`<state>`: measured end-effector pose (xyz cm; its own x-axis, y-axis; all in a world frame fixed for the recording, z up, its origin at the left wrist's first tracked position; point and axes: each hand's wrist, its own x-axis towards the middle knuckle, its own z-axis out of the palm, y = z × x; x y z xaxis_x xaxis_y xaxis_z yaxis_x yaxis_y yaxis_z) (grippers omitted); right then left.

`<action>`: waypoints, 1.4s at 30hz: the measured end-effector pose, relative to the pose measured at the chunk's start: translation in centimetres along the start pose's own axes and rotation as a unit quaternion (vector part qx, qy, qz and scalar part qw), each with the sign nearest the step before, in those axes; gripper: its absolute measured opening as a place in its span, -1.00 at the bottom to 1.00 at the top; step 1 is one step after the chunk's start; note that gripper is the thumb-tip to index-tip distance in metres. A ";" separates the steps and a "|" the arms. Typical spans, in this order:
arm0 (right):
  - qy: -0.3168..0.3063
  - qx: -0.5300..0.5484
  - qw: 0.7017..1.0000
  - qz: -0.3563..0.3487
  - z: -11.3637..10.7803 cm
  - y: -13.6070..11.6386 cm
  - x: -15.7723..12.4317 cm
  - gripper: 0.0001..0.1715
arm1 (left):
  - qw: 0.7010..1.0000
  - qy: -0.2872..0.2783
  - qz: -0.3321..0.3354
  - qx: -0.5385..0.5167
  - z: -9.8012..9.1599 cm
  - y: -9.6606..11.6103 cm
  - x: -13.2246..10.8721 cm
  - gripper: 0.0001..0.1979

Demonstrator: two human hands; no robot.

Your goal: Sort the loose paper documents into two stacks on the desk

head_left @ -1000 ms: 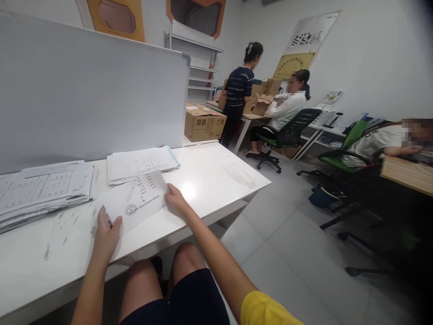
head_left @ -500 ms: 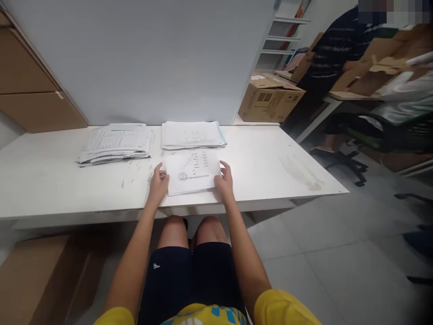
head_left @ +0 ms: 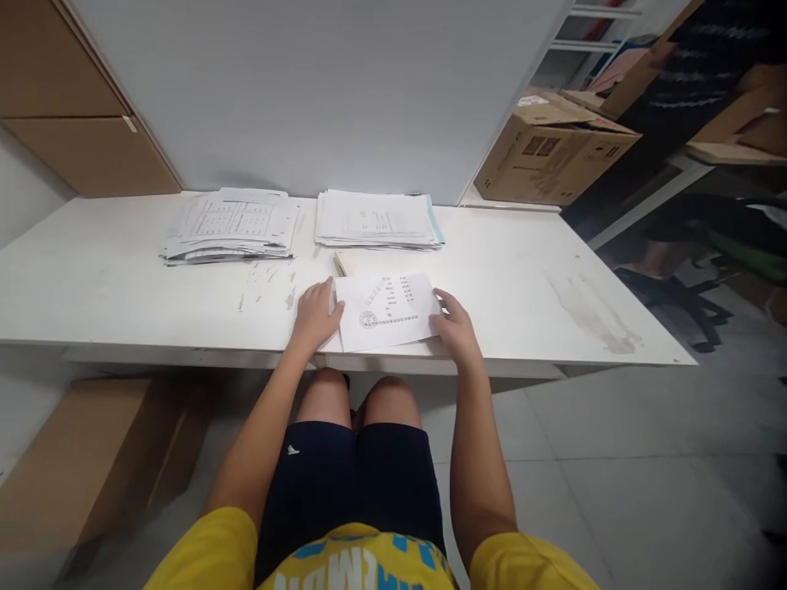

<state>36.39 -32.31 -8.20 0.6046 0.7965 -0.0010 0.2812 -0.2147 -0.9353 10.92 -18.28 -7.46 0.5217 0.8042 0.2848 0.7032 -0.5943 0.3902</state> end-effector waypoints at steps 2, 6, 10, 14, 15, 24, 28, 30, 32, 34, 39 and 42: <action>-0.010 -0.012 1.000 0.004 -0.3 0.2 0.2 -0.16 | 1.000 -0.005 -0.002 -0.002 0.0 0.1 0.0 -0.38; -0.024 -0.030 0.999 -0.026 -0.6 0.5 0.5 -0.20 | 1.000 -0.022 0.014 -0.003 -0.1 0.4 -0.2 -0.33; -0.036 -0.012 0.999 -0.033 -0.8 1.0 0.7 -0.25 | 1.000 -0.020 -0.005 -0.014 0.0 0.3 -0.2 -0.41; -0.024 0.028 0.999 -0.032 -0.8 1.7 1.0 -0.25 | 0.999 -0.007 -0.008 -0.037 0.3 -0.1 0.0 -0.48; -0.018 0.035 0.998 -0.041 -0.7 1.8 1.1 -0.25 | 0.999 -0.004 -0.006 -0.038 0.2 -0.1 0.0 -0.49; -0.014 0.032 0.996 -0.087 -0.6 1.3 0.6 -0.26 | 0.999 -0.030 0.013 -0.034 -0.3 0.2 -0.2 -0.51; 0.009 0.014 0.994 -0.107 -0.3 1.4 0.9 -0.28 | 0.998 -0.037 0.023 -0.033 -0.1 -0.1 0.1 -0.52; 0.019 0.020 0.993 -0.114 -0.1 1.4 1.3 -0.27 | 0.999 -0.029 0.025 -0.037 0.0 -0.3 0.3 -0.52; 0.029 0.024 0.992 -0.122 0.2 1.4 1.7 -0.27 | 0.999 -0.015 0.032 -0.038 0.1 -0.6 0.6 -0.52; 0.037 0.025 0.992 -0.116 0.4 1.2 2.0 -0.27 | 0.998 -0.005 0.046 -0.033 0.2 -1.0 0.7 -0.52; 0.022 0.072 0.996 -0.041 0.6 0.5 2.1 -0.21 | 0.997 0.008 0.078 -0.016 0.6 -2.1 0.8 -0.53; 0.016 0.085 0.996 -0.020 0.5 0.3 2.1 -0.20 | 0.997 0.008 0.075 -0.005 0.6 -2.0 0.7 -0.54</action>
<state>37.32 -30.40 -8.65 0.6193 0.7838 0.0464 0.1778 -0.0824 -0.9806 10.17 -16.48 -8.57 0.6128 0.7063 0.3545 0.6127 -0.7079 0.3512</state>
